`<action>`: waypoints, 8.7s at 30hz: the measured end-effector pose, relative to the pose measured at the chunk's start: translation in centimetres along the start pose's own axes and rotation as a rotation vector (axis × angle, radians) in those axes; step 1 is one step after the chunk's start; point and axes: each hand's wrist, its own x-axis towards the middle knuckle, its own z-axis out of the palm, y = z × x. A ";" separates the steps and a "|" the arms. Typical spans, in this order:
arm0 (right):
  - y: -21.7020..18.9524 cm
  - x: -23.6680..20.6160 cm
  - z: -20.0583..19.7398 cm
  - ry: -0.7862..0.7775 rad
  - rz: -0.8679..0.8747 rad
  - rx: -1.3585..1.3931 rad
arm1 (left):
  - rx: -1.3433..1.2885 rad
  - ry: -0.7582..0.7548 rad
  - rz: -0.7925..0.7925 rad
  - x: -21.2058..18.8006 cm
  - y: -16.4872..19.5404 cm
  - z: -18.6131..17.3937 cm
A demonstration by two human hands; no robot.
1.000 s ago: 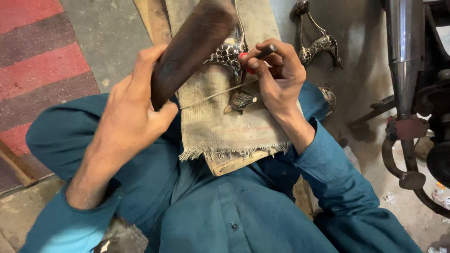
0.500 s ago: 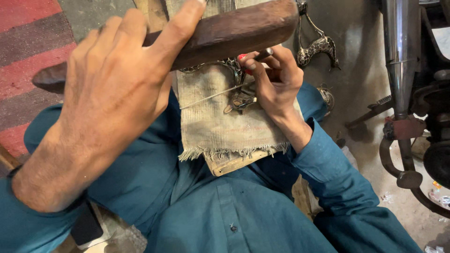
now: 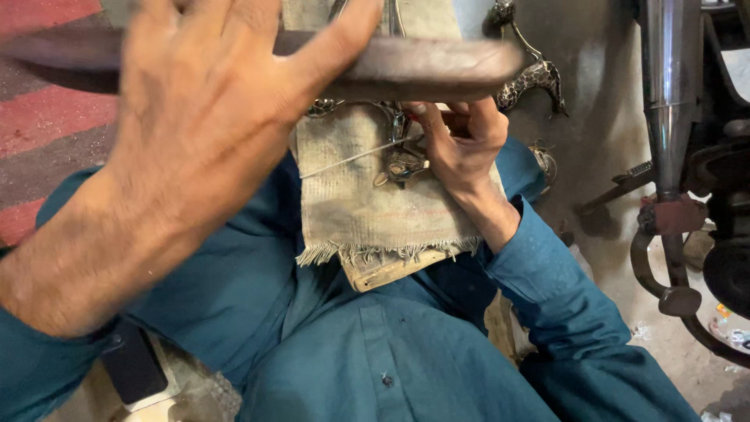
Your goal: The person hammers a metal giraffe figurine with a wooden mallet and a small metal tool to create a textured pattern. They repeatedly reposition the figurine and adjust the tool to work on different areas of the surface.
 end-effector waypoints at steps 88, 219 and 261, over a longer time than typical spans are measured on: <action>-0.3 0.5 -1.5 -0.073 0.104 0.358 | -0.517 -0.194 -0.034 6.7 -0.5 0.0; -1.3 -0.2 -0.6 -0.080 0.145 0.293 | -0.110 0.058 0.036 2.2 -0.3 0.6; -2.3 3.5 -3.2 -0.469 0.053 0.187 | -1.279 -0.225 -1.195 -7.0 10.4 -1.5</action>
